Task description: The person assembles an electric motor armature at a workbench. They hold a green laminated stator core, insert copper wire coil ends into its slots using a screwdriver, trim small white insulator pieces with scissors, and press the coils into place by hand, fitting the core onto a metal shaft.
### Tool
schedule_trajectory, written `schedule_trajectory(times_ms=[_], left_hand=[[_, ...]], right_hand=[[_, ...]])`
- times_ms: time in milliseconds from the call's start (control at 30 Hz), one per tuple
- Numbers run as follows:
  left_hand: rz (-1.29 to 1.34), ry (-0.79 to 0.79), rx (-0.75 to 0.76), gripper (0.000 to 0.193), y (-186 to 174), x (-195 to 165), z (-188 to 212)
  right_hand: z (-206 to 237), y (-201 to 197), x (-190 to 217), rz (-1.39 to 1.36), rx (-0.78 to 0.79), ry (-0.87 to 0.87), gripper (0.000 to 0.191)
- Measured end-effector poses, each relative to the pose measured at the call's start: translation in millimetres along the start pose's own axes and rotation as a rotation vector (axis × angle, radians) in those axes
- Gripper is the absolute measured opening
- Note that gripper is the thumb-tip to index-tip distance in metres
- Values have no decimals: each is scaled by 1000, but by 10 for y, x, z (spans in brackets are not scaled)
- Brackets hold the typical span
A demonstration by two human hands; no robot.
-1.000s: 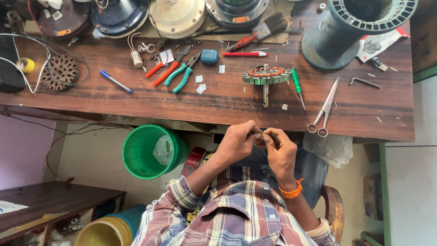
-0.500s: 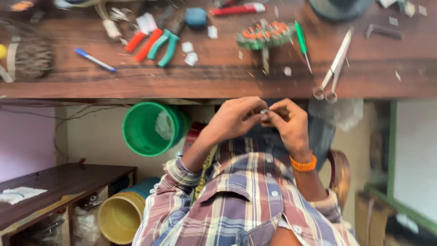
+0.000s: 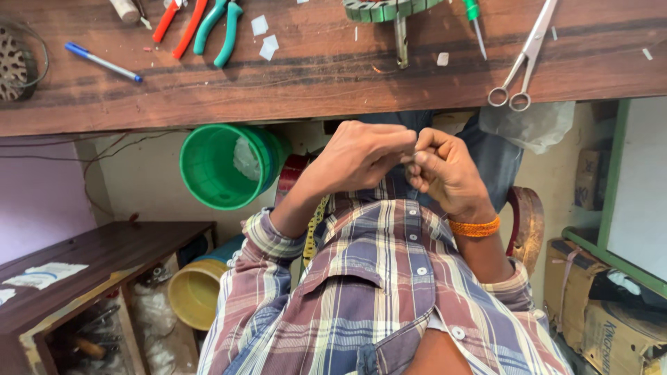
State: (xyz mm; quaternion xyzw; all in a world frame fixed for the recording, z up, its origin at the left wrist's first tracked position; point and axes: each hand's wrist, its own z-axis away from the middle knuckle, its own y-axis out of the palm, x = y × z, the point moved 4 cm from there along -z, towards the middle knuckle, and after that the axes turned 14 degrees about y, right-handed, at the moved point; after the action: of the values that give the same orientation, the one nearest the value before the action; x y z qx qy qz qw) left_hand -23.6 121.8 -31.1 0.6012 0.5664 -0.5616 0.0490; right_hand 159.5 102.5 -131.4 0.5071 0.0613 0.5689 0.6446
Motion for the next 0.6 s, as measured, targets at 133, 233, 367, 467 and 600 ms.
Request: schedule_trajectory(times_ms=[133,233,367,467,600], left_hand=[[14,-43,-51,18,5,12,-48],[-202,69,-95,33,-118,46,-129],[-596,241,-214,45,-334,233,-259],[-770,225,-233,52,-426,595,-429],[-659,169,-256,52,-417,1066,-571]], right_hand=[[-7,-86,8,-92,45,-112,19],[28,-133,47,-164,94,-288,21],[118,-279,101,-166,58,-388,21],[199,-390,97,-121,-16,-411,20],[313,-446,135,-55,-112,-545,18]])
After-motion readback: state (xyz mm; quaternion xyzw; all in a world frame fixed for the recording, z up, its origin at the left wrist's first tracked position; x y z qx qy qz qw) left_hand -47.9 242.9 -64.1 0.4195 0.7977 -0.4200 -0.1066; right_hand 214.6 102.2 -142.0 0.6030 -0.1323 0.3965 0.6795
